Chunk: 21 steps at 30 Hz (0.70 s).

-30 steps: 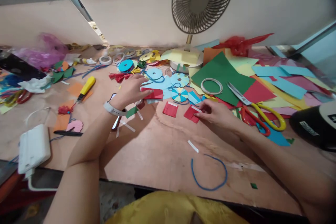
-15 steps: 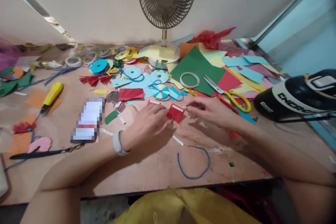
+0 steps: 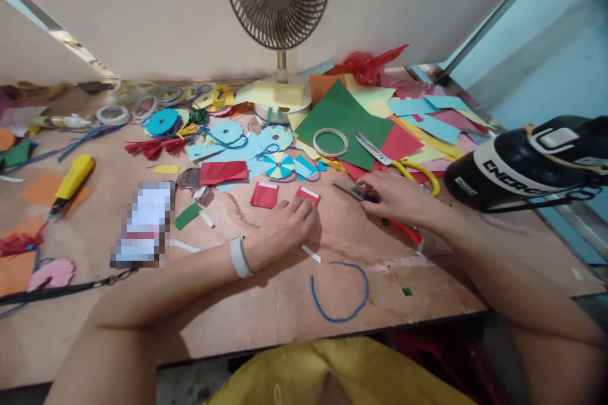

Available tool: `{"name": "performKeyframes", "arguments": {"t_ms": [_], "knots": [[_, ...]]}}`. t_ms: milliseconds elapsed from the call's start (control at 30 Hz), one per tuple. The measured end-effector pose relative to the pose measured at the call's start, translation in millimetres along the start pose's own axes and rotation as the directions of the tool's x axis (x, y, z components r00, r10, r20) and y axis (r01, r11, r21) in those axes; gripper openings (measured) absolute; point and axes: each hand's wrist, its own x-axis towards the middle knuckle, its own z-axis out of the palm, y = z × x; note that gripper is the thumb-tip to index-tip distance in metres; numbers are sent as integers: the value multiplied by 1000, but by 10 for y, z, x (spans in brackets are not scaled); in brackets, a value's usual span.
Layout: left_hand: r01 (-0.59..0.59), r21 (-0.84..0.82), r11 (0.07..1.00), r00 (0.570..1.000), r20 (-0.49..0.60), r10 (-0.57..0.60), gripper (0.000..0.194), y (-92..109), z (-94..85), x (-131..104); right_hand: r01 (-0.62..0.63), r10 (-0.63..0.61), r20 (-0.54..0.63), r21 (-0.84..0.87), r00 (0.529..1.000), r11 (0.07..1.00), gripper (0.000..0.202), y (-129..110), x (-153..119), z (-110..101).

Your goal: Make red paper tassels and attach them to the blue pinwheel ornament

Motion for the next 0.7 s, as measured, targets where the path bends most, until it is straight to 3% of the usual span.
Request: {"name": "performKeyframes", "arguments": {"t_ms": [167, 333, 467, 700], "knots": [[-55, 45, 997, 998, -23, 56, 23, -36, -19, -72, -7, 7, 2, -18, 1000, 1000, 29, 81, 39, 72], [-98, -19, 995, 995, -31, 97, 19, -104, -75, -155, 13, -2, -63, 173, 998, 985, 31, 68, -11, 139], [-150, -72, 986, 988, -55, 146, 24, -201, -119, -279, -47, 44, 16, 369, 999, 928, 27, -84, 2, 113], [-227, -208, 951, 969, -144, 200, 26, -360, -193, -397, 134, -162, 57, 338, 985, 932, 19, -230, 264, 181]]}}
